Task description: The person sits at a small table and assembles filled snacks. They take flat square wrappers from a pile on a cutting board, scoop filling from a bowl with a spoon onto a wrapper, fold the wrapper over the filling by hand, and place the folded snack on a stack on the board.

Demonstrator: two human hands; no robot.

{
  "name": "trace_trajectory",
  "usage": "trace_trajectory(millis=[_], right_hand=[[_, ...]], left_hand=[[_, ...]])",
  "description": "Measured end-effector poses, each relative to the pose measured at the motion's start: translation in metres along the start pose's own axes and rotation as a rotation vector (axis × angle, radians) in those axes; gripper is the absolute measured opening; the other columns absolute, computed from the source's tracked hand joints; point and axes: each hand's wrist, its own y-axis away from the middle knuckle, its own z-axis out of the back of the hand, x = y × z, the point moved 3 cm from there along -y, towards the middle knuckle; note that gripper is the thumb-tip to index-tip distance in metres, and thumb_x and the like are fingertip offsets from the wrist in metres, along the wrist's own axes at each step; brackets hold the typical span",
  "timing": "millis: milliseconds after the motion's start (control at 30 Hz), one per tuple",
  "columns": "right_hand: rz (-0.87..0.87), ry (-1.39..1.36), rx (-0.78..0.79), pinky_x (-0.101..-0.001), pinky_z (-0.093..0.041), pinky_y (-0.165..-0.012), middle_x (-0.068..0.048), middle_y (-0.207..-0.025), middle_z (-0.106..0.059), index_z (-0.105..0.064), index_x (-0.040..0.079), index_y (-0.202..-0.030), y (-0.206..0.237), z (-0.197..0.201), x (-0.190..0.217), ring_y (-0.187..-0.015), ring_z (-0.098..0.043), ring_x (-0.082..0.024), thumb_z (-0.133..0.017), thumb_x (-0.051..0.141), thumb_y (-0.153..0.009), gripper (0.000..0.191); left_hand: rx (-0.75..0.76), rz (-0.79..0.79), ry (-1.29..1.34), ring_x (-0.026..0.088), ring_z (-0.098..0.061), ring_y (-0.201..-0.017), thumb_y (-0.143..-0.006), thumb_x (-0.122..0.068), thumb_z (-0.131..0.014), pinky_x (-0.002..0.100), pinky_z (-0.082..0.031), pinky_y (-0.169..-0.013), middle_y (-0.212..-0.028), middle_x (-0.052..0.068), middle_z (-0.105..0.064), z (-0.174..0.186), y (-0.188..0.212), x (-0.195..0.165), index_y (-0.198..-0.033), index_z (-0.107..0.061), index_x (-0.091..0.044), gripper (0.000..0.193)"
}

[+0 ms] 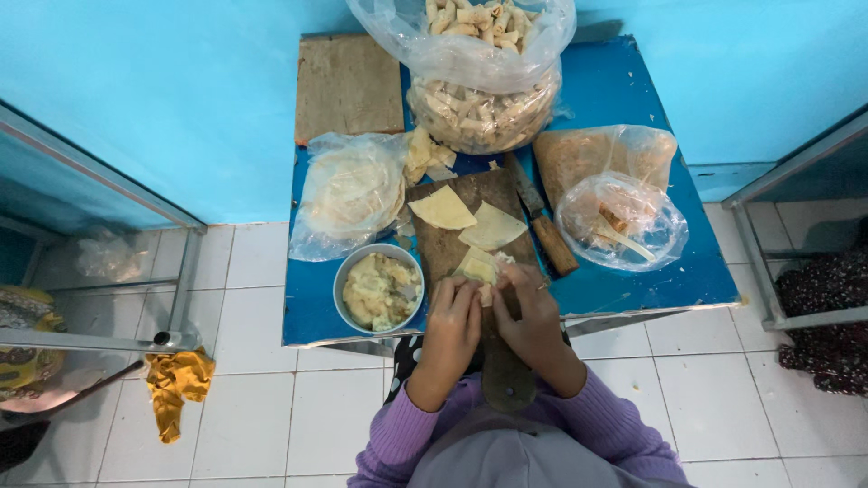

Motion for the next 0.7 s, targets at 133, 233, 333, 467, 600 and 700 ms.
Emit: trace_trajectory(millis=[133,233,333,467,600,700], right_hand=[[0.034,0.041,0.095,-0.0423,-0.055,-0.076,-0.021,-0.119,-0.064,-0.053,0.004,-0.135,0.004,-0.004,-0.002,-0.095,-0.068,-0.039,-0.074,-0.004,-0.085,0.055],[0.083,0.051,0.118,-0.0439,-0.056,-0.08,-0.022,-0.122,-0.063,-0.052,0.005,-0.132,0.006,-0.003,-0.001,-0.103,-0.067,-0.042,-0.072,-0.003,-0.088,0.049],[0.06,-0.017,0.199,-0.0446,-0.056,-0.081,-0.021,-0.118,-0.065,-0.053,0.004,-0.131,0.005,0.004,-0.004,-0.102,-0.067,-0.041,-0.073,-0.001,-0.087,0.049],[0.062,-0.092,0.329,-0.0427,-0.056,-0.081,-0.017,-0.109,-0.068,-0.057,0.005,-0.13,-0.003,0.02,-0.014,-0.099,-0.069,-0.038,-0.074,0.0,-0.084,0.049],[0.206,-0.09,0.335,-0.0409,-0.056,-0.082,-0.014,-0.107,-0.07,-0.057,0.006,-0.131,-0.01,0.019,-0.016,-0.1,-0.069,-0.035,-0.074,0.0,-0.088,0.047],[0.059,-0.12,0.34,-0.0389,-0.055,-0.079,-0.015,-0.101,-0.07,-0.059,0.008,-0.131,-0.012,0.013,-0.018,-0.092,-0.07,-0.032,-0.077,0.0,-0.084,0.051]], left_hand=[[0.002,0.012,-0.005,0.041,-0.06,-0.101,-0.095,0.003,-0.062,0.047,-0.049,-0.086,-0.109,0.021,-0.06,0.001,-0.001,-0.001,-0.119,-0.062,0.005,0.024],[0.036,0.023,-0.004,0.04,-0.061,-0.099,-0.093,0.005,-0.061,0.046,-0.05,-0.084,-0.107,0.021,-0.059,0.001,0.0,-0.002,-0.118,-0.065,0.005,0.026],[0.031,0.012,0.003,0.039,-0.061,-0.102,-0.091,0.005,-0.063,0.046,-0.05,-0.086,-0.109,0.019,-0.06,0.001,-0.001,-0.002,-0.111,-0.066,0.005,0.02],[0.076,-0.013,0.014,0.04,-0.06,-0.107,-0.087,0.007,-0.063,0.046,-0.05,-0.09,-0.112,0.02,-0.059,0.008,-0.001,-0.005,-0.112,-0.065,0.006,0.025],[0.15,-0.03,0.039,0.041,-0.058,-0.109,-0.085,0.006,-0.065,0.046,-0.049,-0.092,-0.114,0.021,-0.059,0.018,-0.006,-0.009,-0.114,-0.064,0.007,0.029],[0.184,-0.028,0.022,0.042,-0.056,-0.107,-0.084,0.005,-0.065,0.046,-0.048,-0.09,-0.113,0.021,-0.058,0.024,-0.008,-0.013,-0.114,-0.064,0.007,0.03]])
